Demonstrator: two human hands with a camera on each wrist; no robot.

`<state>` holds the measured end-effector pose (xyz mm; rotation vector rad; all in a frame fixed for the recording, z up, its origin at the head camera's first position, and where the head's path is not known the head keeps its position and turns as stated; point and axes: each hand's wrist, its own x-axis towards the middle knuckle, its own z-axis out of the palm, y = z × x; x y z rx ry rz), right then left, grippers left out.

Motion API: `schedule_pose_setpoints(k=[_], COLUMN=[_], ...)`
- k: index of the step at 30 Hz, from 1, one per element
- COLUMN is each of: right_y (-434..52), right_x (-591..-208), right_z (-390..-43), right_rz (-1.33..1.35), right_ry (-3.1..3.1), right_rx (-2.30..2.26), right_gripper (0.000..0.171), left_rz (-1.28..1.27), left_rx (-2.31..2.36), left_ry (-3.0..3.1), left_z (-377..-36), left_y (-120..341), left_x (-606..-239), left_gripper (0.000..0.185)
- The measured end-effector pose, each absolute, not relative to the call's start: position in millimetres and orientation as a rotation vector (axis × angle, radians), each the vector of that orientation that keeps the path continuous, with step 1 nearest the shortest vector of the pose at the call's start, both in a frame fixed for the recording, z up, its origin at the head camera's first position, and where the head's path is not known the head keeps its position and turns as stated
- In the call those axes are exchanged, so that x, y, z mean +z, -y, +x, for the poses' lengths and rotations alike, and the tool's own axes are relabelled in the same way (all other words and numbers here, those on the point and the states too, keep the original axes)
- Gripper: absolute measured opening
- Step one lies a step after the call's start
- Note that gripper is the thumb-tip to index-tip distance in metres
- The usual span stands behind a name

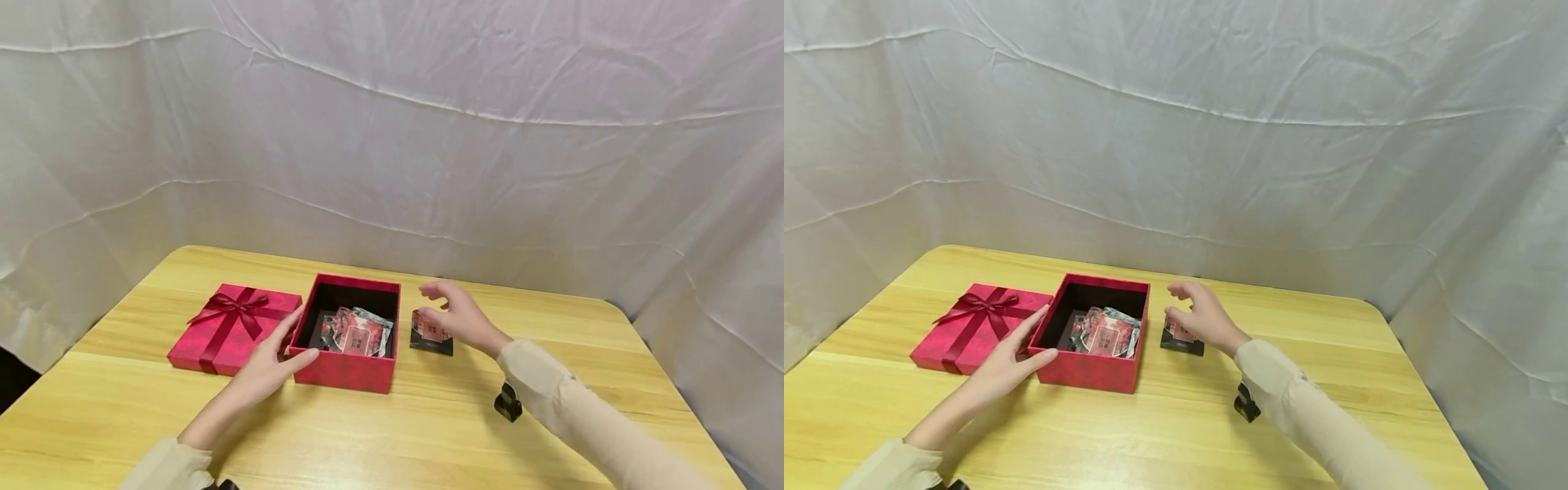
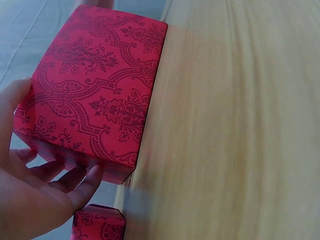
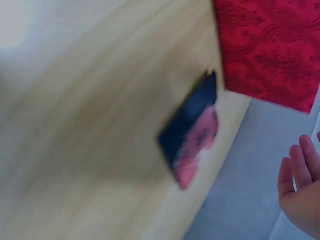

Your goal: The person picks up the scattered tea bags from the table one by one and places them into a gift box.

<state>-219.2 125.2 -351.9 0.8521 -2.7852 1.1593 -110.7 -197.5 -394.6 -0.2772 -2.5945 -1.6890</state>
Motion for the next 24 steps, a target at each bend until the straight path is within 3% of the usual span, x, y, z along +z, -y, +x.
schedule_pose_setpoints(k=[11, 24], right_y=[-162, -173], right_x=[-400, -410], right_z=[-224, -230], right_rz=[0.62, 0.664], right_ry=[2.889, 3.067], right_rx=[1.21, 1.278], right_gripper=[0.052, 0.094], left_rz=[-0.268, -0.257], left_rx=[-1.689, -1.657], left_ry=[2.602, 2.621], left_z=[-110, -111], left_y=[197, 198], left_x=[-396, -397], left_gripper=[0.079, 0.08])
